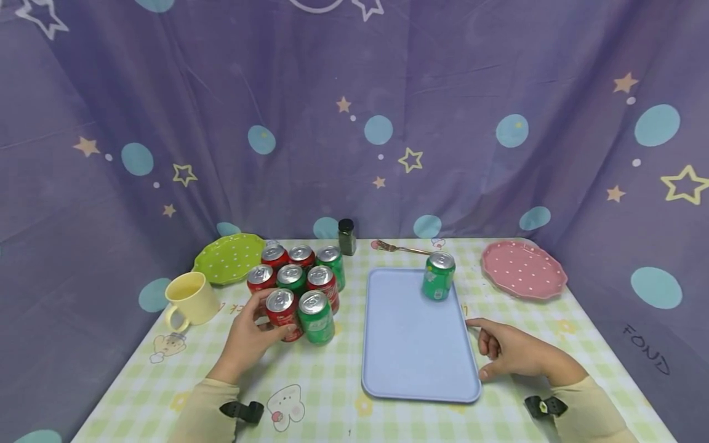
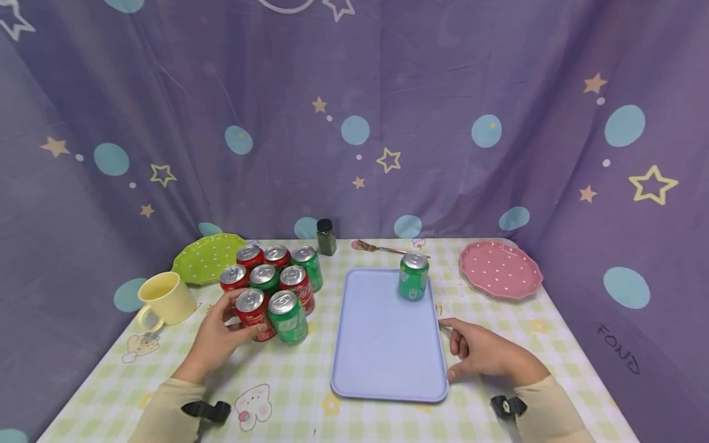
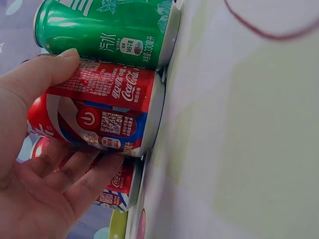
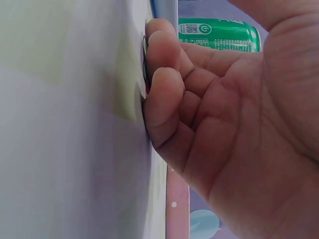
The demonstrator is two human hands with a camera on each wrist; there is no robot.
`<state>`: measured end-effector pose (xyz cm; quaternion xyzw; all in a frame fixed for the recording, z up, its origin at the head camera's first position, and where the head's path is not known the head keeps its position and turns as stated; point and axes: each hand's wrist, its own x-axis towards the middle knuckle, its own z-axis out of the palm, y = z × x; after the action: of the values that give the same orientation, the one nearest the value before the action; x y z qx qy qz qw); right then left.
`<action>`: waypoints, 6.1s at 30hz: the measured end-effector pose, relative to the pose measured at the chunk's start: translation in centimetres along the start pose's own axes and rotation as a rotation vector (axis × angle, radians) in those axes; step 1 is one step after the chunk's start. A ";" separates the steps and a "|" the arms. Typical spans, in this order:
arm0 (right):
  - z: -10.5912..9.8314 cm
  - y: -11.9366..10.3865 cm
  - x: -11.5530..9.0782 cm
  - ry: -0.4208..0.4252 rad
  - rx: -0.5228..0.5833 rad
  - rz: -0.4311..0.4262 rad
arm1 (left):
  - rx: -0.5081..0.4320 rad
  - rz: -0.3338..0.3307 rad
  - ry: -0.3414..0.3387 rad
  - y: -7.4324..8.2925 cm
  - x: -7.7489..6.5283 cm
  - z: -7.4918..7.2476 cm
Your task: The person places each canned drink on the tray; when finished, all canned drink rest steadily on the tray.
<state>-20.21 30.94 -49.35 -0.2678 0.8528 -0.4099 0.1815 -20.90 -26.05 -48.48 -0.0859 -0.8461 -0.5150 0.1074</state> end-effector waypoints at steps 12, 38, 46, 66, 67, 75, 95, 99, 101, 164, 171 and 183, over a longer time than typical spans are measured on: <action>-0.1 0.0 0.1 -0.002 -0.008 0.003 | 0.021 0.100 0.243 2.4 -0.4 -0.7; -0.1 -0.2 0.1 0.000 -0.004 0.001 | -0.280 0.312 0.134 14.1 2.8 8.2; -0.1 -0.1 0.1 0.004 0.005 -0.019 | -0.336 0.242 0.090 14.1 4.6 13.9; -0.2 -0.1 0.1 -0.001 -0.006 0.012 | -0.197 0.000 -0.019 11.9 8.2 22.2; -0.2 0.0 0.1 -0.003 -0.007 0.015 | -0.186 -0.005 -0.029 11.8 8.4 22.4; -0.1 0.3 0.2 0.002 -0.024 0.010 | -0.131 -0.012 -0.064 11.7 9.5 24.0; -0.1 -0.4 0.2 0.008 -0.003 0.002 | -0.049 -0.022 -0.105 11.8 11.0 25.1; -0.1 -0.3 0.2 0.010 -0.008 0.007 | -0.039 -0.017 -0.108 11.9 11.0 25.2; -0.1 -0.4 0.2 0.010 -0.005 0.004 | -0.039 -0.015 -0.107 11.9 10.9 25.2; -0.1 -0.6 0.1 0.003 0.057 0.013 | 0.167 0.016 -0.066 4.5 -0.3 5.5; 0.0 -0.5 0.1 -0.001 0.066 0.015 | 0.091 0.018 -0.038 4.1 -0.3 5.5; 0.1 -0.4 0.1 -0.003 0.076 0.020 | 0.019 0.157 0.032 6.7 -0.6 6.6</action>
<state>-20.12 30.63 -49.13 -0.2530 0.8391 -0.4396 0.1969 -19.21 -17.16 -45.85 -0.1426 -0.8398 -0.4982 0.1617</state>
